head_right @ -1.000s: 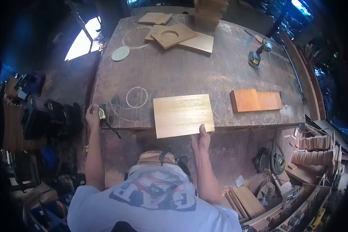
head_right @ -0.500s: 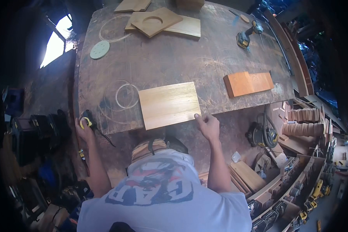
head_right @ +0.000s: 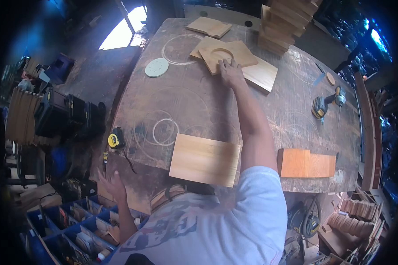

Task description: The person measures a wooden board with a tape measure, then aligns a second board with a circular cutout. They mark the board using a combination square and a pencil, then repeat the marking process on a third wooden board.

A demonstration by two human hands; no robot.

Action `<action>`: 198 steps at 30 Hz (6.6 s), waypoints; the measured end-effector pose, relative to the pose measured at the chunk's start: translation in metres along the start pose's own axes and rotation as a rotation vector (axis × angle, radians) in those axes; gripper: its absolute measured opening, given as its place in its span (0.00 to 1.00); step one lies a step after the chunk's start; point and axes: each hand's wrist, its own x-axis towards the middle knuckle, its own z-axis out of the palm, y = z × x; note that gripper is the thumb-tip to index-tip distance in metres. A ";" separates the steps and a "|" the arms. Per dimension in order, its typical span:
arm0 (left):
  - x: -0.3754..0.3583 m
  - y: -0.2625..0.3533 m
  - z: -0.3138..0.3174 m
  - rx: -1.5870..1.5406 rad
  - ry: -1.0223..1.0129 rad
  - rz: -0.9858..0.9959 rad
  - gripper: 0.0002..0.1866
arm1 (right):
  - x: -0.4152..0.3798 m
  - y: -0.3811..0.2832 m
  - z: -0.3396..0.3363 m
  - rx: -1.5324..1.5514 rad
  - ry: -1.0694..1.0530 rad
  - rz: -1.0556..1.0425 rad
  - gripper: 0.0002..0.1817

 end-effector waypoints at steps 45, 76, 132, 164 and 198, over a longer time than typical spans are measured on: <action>-0.075 0.058 0.096 -0.300 -0.786 0.616 0.29 | -0.462 -0.129 -0.100 0.792 0.074 0.495 0.31; -0.107 0.051 0.090 -0.220 -0.582 0.479 0.14 | -0.487 -0.151 -0.039 0.876 0.483 0.486 0.13; -0.094 0.052 0.089 -0.394 -0.649 0.560 0.10 | -0.483 -0.162 -0.053 1.006 0.388 0.783 0.14; -0.101 0.038 0.098 -0.472 -0.558 0.523 0.11 | -0.480 -0.170 -0.049 1.146 0.406 0.917 0.15; -0.102 0.039 0.100 -0.488 -0.525 0.543 0.11 | -0.484 -0.165 -0.035 1.236 0.410 0.910 0.15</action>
